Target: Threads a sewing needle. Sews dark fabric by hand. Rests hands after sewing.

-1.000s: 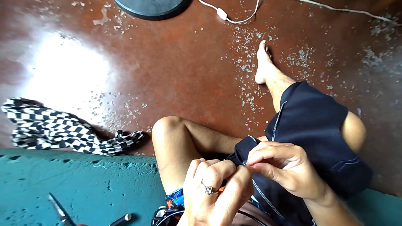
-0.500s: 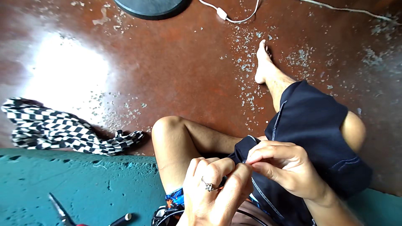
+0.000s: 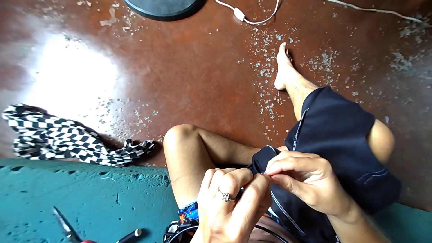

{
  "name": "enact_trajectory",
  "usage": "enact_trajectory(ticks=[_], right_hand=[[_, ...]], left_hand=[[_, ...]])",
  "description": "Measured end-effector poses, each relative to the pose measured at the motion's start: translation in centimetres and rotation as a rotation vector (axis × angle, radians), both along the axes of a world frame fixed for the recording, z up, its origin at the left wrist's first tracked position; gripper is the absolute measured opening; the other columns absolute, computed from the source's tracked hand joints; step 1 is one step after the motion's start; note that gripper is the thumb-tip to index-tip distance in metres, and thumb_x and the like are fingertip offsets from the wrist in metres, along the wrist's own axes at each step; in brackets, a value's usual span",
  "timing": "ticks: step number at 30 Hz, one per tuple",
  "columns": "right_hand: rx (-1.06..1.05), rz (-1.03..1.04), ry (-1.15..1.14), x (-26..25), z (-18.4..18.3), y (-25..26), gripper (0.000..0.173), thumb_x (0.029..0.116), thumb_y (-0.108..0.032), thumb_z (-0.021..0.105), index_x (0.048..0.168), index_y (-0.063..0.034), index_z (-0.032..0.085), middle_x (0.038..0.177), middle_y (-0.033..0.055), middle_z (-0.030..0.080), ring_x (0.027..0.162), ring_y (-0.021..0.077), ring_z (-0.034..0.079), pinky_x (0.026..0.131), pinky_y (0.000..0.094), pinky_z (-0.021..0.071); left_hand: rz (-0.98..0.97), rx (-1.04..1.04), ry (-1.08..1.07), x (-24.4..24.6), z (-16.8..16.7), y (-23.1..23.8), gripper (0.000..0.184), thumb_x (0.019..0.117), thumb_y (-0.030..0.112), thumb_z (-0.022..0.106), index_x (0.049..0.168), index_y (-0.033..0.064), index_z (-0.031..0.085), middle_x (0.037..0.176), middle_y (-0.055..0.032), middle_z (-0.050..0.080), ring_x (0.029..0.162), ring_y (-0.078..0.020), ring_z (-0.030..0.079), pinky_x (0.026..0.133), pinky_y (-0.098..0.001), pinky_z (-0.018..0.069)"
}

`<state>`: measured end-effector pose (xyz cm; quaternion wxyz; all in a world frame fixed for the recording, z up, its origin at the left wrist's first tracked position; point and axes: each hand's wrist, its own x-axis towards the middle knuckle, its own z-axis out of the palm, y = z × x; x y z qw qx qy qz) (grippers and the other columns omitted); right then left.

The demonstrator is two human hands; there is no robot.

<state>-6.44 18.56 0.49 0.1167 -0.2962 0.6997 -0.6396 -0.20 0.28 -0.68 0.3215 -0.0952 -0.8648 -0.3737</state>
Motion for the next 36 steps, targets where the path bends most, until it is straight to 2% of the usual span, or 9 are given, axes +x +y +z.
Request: enact_trajectory(ticks=[36], right_hand=[[0.034,-0.039,0.090,0.01,-0.09,-0.04,0.012,0.0992,-0.012,0.068,0.101,-0.0021,0.074,0.100,0.0012,0.074,0.093,-0.0025,0.066,0.083,0.0125,0.0549]], left_hand=[[0.017,0.025,-0.013,0.11,-0.23,0.26,0.006,0.0958,0.019,0.068,0.093,0.0139,0.065,0.086,-0.0012,0.055,0.080,-0.0096,0.051,0.076,-0.0207,0.0376]])
